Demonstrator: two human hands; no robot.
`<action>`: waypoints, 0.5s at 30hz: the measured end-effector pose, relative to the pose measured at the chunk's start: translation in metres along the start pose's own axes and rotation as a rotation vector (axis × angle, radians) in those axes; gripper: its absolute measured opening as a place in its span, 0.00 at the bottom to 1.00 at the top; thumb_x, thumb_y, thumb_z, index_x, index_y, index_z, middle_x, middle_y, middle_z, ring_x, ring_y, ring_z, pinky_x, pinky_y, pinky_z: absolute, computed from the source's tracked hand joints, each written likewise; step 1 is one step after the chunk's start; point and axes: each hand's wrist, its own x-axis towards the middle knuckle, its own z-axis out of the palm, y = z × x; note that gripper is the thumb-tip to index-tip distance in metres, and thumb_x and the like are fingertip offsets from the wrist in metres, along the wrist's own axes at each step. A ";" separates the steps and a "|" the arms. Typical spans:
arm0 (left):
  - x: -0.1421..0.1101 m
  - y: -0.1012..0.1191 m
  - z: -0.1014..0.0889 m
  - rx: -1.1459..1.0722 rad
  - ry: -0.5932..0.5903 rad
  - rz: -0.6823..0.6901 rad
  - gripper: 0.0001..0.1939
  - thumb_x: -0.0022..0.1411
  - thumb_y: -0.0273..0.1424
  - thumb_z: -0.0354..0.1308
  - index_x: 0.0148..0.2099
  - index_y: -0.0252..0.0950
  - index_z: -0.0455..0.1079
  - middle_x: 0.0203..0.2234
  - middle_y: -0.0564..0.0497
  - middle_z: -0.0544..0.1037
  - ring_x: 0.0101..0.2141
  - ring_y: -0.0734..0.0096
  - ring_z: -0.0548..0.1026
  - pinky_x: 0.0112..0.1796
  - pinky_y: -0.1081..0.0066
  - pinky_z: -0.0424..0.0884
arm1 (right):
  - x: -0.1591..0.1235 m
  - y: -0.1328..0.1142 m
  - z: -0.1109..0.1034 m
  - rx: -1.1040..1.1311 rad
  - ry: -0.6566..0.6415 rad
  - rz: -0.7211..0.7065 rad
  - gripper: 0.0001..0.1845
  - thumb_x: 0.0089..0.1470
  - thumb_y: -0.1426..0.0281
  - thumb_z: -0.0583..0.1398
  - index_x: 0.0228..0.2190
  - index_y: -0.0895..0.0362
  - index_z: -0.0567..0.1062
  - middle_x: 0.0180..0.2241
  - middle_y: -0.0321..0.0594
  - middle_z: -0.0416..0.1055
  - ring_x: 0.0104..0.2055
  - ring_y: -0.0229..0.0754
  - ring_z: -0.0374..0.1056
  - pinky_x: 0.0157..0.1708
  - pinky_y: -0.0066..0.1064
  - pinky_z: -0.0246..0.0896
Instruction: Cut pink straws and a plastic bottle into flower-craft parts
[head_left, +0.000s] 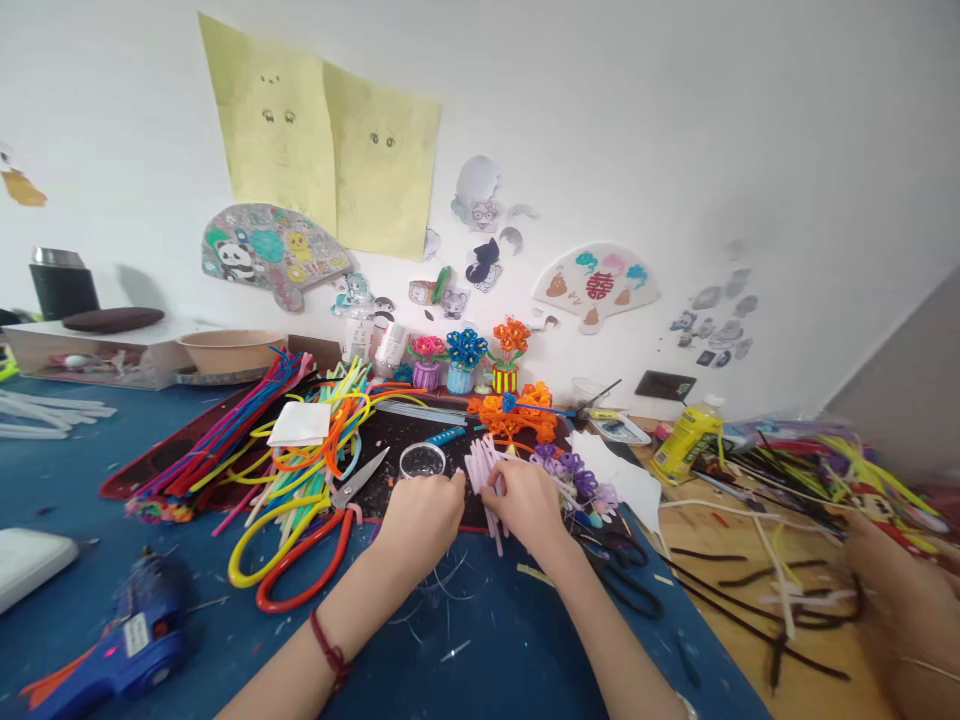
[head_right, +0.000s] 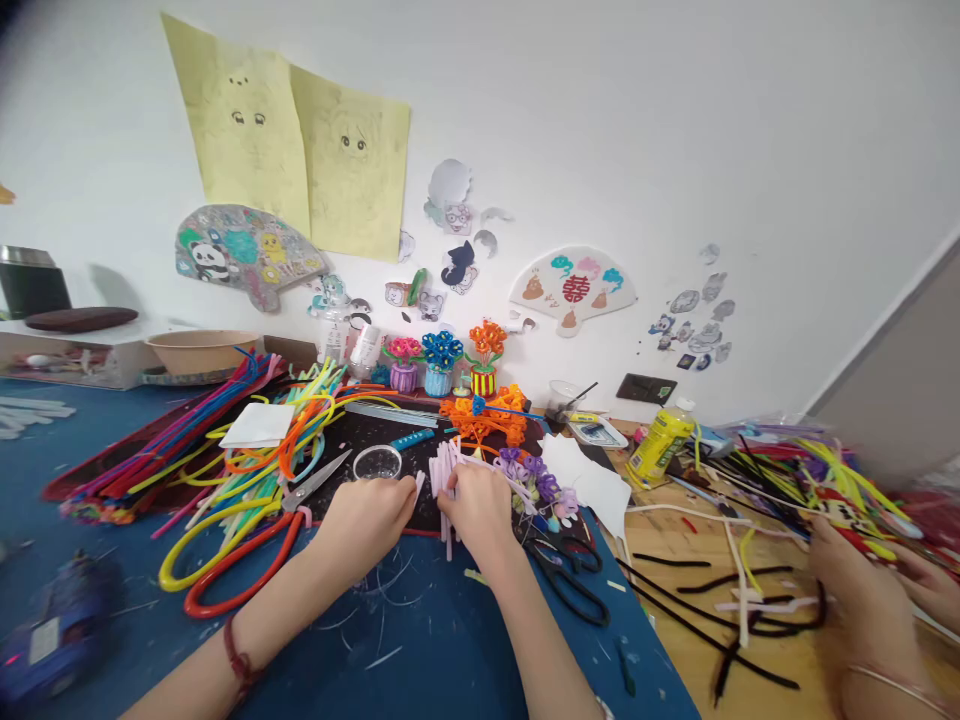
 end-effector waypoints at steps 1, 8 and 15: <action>0.000 0.000 0.000 0.002 -0.001 0.000 0.15 0.67 0.27 0.42 0.38 0.33 0.70 0.25 0.42 0.76 0.29 0.51 0.77 0.29 0.60 0.69 | 0.000 0.000 0.000 -0.003 -0.005 0.001 0.03 0.46 0.68 0.63 0.26 0.54 0.76 0.26 0.35 0.74 0.30 0.41 0.68 0.28 0.29 0.46; -0.001 0.000 -0.002 0.005 0.012 0.002 0.15 0.67 0.27 0.41 0.38 0.34 0.70 0.25 0.43 0.76 0.28 0.52 0.77 0.27 0.62 0.69 | 0.001 0.001 0.007 0.016 0.005 0.034 0.03 0.43 0.70 0.63 0.23 0.56 0.76 0.25 0.41 0.75 0.30 0.46 0.70 0.29 0.31 0.48; 0.000 0.002 -0.004 -0.174 0.040 -0.137 0.14 0.66 0.30 0.45 0.37 0.35 0.73 0.26 0.44 0.77 0.29 0.56 0.76 0.27 0.68 0.63 | 0.002 0.002 0.002 0.208 0.104 0.065 0.05 0.52 0.71 0.57 0.26 0.55 0.72 0.24 0.36 0.72 0.27 0.41 0.69 0.26 0.28 0.53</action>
